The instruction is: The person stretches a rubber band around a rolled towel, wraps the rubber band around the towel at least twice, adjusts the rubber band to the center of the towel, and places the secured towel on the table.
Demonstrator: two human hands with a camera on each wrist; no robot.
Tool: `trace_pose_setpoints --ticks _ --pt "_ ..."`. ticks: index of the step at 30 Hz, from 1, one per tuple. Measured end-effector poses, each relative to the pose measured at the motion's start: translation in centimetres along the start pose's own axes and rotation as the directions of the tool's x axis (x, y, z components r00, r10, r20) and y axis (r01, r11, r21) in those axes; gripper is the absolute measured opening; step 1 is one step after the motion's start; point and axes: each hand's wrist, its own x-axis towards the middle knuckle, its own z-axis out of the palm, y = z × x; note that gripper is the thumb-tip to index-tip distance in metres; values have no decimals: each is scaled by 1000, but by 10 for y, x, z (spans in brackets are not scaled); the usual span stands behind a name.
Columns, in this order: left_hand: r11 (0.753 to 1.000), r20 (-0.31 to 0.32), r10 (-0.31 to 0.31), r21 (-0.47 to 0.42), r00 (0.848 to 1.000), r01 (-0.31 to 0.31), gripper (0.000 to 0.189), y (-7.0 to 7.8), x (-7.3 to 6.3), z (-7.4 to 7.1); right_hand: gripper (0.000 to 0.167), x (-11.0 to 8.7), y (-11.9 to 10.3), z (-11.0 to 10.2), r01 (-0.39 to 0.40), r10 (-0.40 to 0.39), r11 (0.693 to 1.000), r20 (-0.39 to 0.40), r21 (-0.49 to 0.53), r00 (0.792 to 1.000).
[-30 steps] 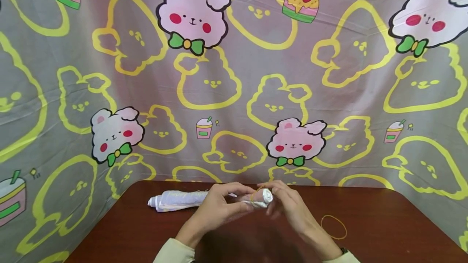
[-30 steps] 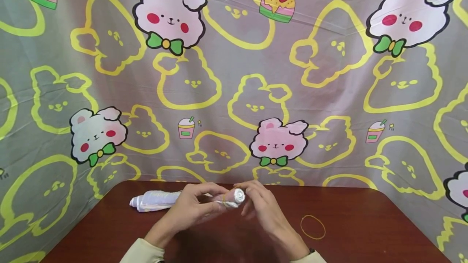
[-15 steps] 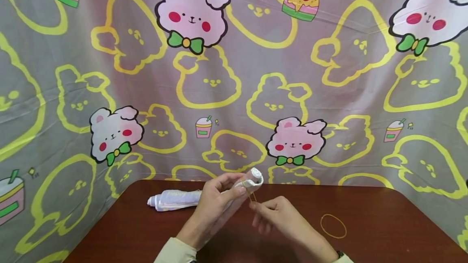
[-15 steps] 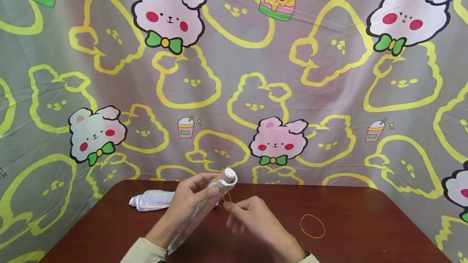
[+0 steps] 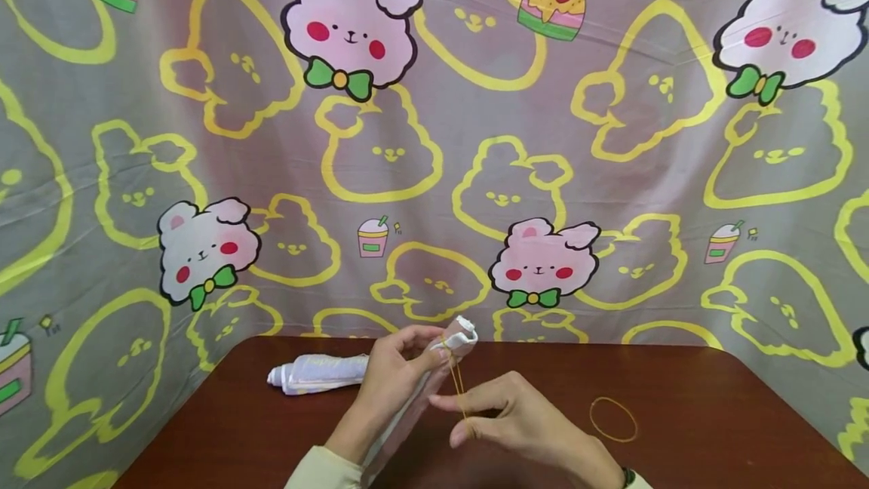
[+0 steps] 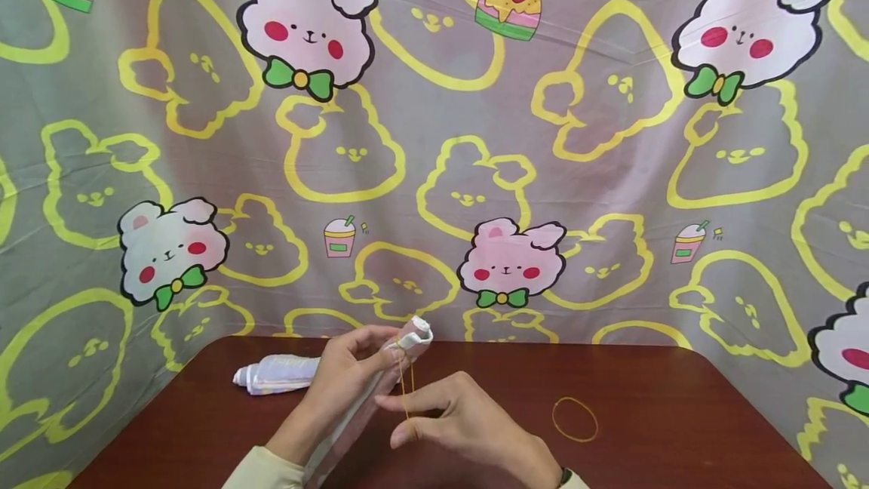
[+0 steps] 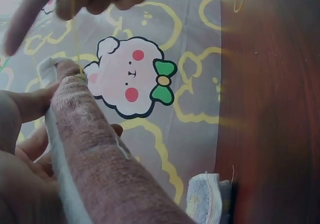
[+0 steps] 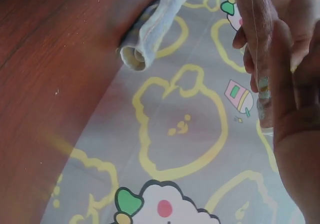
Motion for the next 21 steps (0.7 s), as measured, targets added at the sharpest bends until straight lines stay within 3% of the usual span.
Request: trace_pose_setpoints --ticks 3,6,10,14,18,21 --pt "1000 -23 -8 17 1000 8 23 2 0 -3 50 3 3 4 140 -149 985 -87 -104 985" --pt "1000 -49 -7 28 999 8 23 3 0 -5 57 4 2 7 148 -202 951 -184 -272 962" --pt "999 -79 -3 49 997 7 24 3 0 -5 68 5 -1 11 3 -184 860 -304 -510 935" --pt "996 -111 18 87 994 -9 28 4 0 -4 71 5 -3 15 -158 -142 767 -404 -622 904" --pt "985 -146 79 167 986 -54 28 7 -3 -1 72 6 -5 18 -275 -72 726 -467 -630 881" --pt "966 -178 143 240 974 -98 26 9 -5 2 68 6 -7 20 -349 -1 720 -504 -600 864"
